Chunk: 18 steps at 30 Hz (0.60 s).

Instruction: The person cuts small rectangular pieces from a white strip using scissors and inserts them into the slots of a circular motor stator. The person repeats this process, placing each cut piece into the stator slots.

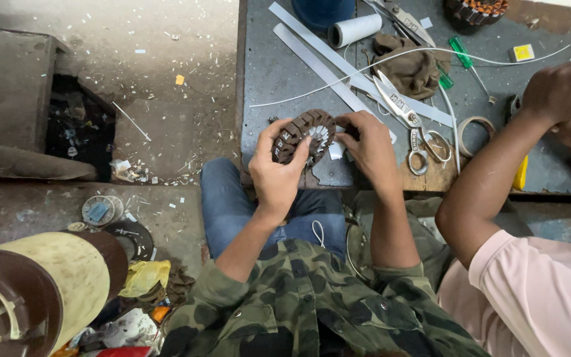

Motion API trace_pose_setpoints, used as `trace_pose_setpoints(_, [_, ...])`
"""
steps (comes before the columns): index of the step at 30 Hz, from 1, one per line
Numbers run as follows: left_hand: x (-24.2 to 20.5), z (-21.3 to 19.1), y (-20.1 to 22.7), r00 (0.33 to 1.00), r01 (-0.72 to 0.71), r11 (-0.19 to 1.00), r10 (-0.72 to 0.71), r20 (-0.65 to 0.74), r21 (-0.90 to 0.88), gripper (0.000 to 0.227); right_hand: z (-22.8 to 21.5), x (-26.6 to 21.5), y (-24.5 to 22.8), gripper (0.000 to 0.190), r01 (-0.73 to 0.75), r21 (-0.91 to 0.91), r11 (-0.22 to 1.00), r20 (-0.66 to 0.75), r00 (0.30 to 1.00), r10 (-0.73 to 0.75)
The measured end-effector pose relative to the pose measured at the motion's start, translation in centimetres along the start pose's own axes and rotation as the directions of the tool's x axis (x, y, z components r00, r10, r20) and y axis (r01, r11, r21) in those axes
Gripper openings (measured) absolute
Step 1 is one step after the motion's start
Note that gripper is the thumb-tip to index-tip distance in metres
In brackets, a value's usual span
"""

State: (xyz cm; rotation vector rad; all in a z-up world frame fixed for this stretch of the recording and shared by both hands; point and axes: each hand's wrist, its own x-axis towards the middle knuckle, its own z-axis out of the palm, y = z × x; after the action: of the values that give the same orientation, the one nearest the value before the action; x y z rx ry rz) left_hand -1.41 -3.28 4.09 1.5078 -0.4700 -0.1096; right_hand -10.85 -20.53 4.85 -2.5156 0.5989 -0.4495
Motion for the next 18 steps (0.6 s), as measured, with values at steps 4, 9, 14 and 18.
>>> trace_pose_setpoints(4, [-0.3, 0.3, -0.1, 0.999, 0.034, 0.996, -0.037, -0.037, -0.077, 0.041, 0.2, -0.1, 0.4, 0.027, 0.005, 0.021, 1.000, -0.008, 1.000, -0.005])
trace_pose_setpoints(9, [-0.4, 0.6, -0.8, 0.995, 0.091, 0.983, -0.097, -0.030, -0.160, 0.038, 0.5, -0.4, 0.9, 0.025, 0.016, 0.035, 0.999, -0.029, 0.999, -0.016])
trace_pose_setpoints(14, [-0.7, 0.6, -1.2, 0.998, 0.054, 0.993, -0.058, -0.032, -0.105, 0.041, 0.4, -0.4, 0.6, 0.024, 0.004, 0.050, 0.999, -0.043, 0.999, -0.002])
trace_pose_setpoints(18, [-1.0, 0.2, -1.6, 0.993, 0.116, 0.956, -0.119, 0.005, -0.268, 0.047, 0.3, -1.0, 0.4, 0.023, -0.031, 0.106, 0.994, -0.109, 0.993, 0.043])
